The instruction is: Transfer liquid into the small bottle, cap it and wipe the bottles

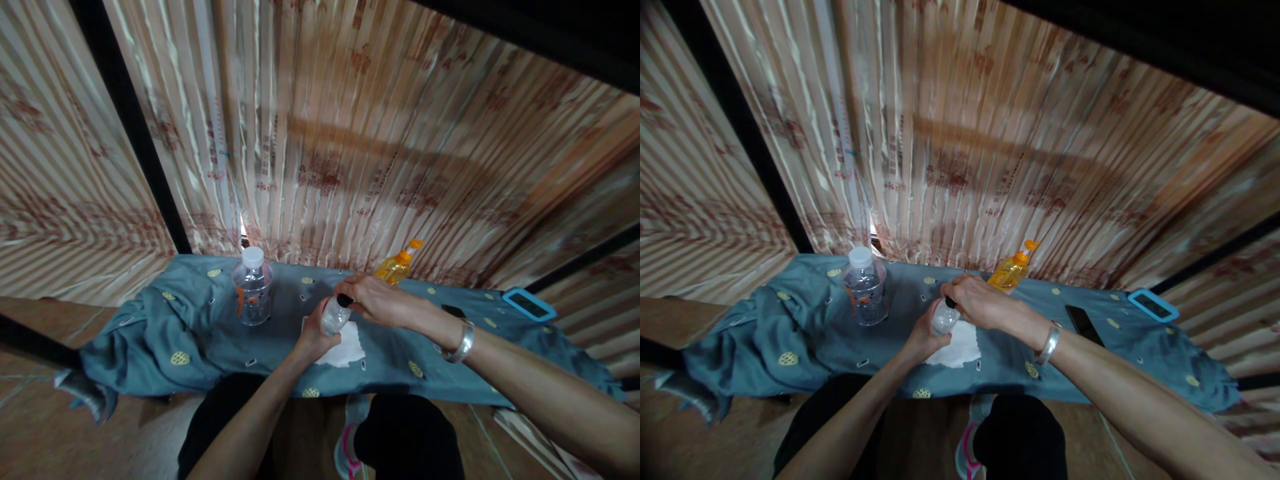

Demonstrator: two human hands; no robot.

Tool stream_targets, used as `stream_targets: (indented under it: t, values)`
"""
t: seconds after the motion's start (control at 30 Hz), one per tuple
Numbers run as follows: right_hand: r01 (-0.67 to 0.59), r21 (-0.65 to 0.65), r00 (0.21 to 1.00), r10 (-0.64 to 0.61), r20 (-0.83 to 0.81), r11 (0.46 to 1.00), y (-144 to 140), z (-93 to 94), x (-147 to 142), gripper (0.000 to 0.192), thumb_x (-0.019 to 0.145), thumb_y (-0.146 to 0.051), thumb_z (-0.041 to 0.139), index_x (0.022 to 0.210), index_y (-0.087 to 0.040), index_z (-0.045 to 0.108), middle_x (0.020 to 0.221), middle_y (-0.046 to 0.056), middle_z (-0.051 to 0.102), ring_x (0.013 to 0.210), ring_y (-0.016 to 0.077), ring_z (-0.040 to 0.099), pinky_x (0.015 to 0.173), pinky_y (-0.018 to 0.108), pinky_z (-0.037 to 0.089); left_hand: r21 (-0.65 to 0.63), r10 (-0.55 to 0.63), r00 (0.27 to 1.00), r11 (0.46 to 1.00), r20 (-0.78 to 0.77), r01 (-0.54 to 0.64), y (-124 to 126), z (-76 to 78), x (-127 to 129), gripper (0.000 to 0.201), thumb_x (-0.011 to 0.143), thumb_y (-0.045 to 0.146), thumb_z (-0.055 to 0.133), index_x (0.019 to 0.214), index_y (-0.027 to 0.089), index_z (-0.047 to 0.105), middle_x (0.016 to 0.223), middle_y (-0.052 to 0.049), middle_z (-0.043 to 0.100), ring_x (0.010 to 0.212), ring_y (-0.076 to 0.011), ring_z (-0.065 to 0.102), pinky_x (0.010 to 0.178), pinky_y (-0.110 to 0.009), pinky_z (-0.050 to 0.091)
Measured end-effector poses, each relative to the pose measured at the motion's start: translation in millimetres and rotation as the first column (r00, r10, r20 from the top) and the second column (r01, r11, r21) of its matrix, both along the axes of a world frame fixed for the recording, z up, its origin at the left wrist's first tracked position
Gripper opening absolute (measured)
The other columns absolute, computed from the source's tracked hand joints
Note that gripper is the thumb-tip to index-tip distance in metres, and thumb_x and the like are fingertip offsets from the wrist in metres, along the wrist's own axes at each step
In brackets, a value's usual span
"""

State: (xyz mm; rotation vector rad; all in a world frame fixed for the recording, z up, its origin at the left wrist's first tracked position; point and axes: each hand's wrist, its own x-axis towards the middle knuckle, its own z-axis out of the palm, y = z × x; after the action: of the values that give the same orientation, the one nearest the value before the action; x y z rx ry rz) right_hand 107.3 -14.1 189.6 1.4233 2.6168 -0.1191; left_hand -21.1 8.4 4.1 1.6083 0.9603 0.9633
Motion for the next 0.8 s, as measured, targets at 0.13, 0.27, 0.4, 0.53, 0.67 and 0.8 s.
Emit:
stream_targets:
  t: [0.13, 0.27, 0.4, 0.53, 0.67, 0.8]
  values:
    - [0.027, -0.026, 0.999, -0.026, 0.034, 0.999, 1.3, -4.6, -0.4, 0.016, 0.092, -0.011, 0.061, 0.108, -0.012, 0.066, 0.1, 0.015, 0.073, 0.095, 0.0251, 0.069, 0.075, 0.029, 0.044, -0.004, -0.017, 0.999, 1.0, -0.031, 0.017, -1.0, 1.6, -0.3, 0.074, 0.056, 0.011, 0.069, 0.128, 0.019, 0.053, 0.119, -0.004, 0.07, 0.105, -0.0256, 0.066, 0.093, -0.037, 0.052]
    - [0.102, 0.036, 0.982, -0.107, 0.155, 0.994, 3.5, -12.5, 0.8, 0.028, 0.098, -0.032, 0.061, 0.111, -0.007, 0.066, 0.087, 0.016, 0.074, 0.089, 0.03, 0.072, 0.065, 0.031, 0.04, 0.001, -0.03, 0.999, 1.0, -0.042, 0.03, -0.9, 0.5, 0.5, 0.075, 0.056, 0.011, 0.069, 0.129, 0.02, 0.052, 0.118, -0.004, 0.07, 0.105, -0.0254, 0.066, 0.093, -0.036, 0.051]
    - [0.112, 0.059, 0.978, -0.12, 0.173, 0.992, 3.9, -12.9, -1.3, 0.033, 0.1, -0.038, 0.057, 0.108, -0.008, 0.066, 0.083, 0.015, 0.074, 0.09, 0.0299, 0.072, 0.061, 0.03, 0.036, -0.009, -0.013, 0.999, 1.0, -0.051, 0.013, 0.1, -0.4, 1.3, 0.074, 0.056, 0.011, 0.069, 0.128, 0.021, 0.053, 0.117, -0.003, 0.07, 0.103, -0.025, 0.067, 0.092, -0.036, 0.052]
    - [0.146, -0.008, 0.983, -0.144, 0.112, 0.989, -0.1, -6.5, -2.8, 0.02, 0.099, -0.026, 0.058, 0.107, -0.01, 0.067, 0.086, 0.013, 0.075, 0.089, 0.0264, 0.072, 0.062, 0.028, 0.035, -0.001, -0.019, 0.999, 1.0, -0.031, 0.019, -0.1, 0.6, 1.0, 0.074, 0.057, 0.012, 0.069, 0.129, 0.019, 0.053, 0.118, -0.005, 0.07, 0.104, -0.0257, 0.066, 0.092, -0.036, 0.051]
    - [0.119, -0.037, 0.993, -0.119, 0.018, 0.992, -2.8, -3.4, 1.1, 0.016, 0.094, -0.014, 0.06, 0.108, -0.011, 0.065, 0.091, 0.011, 0.074, 0.088, 0.0246, 0.071, 0.066, 0.027, 0.037, -0.01, -0.021, 1.0, 1.0, -0.019, 0.02, -0.3, 1.9, 0.8, 0.075, 0.056, 0.01, 0.069, 0.129, 0.019, 0.053, 0.119, -0.005, 0.07, 0.104, -0.0255, 0.066, 0.092, -0.036, 0.052]
    - [0.073, -0.042, 0.996, -0.075, -0.058, 0.996, -0.9, -2.9, 4.7, 0.022, 0.09, -0.007, 0.059, 0.111, -0.011, 0.064, 0.098, 0.012, 0.073, 0.092, 0.0246, 0.07, 0.07, 0.027, 0.04, -0.02, -0.01, 1.0, 1.0, -0.029, 0.009, 0.0, 2.0, 0.7, 0.075, 0.056, 0.01, 0.069, 0.129, 0.019, 0.053, 0.116, -0.003, 0.071, 0.101, -0.0243, 0.067, 0.09, -0.035, 0.052]
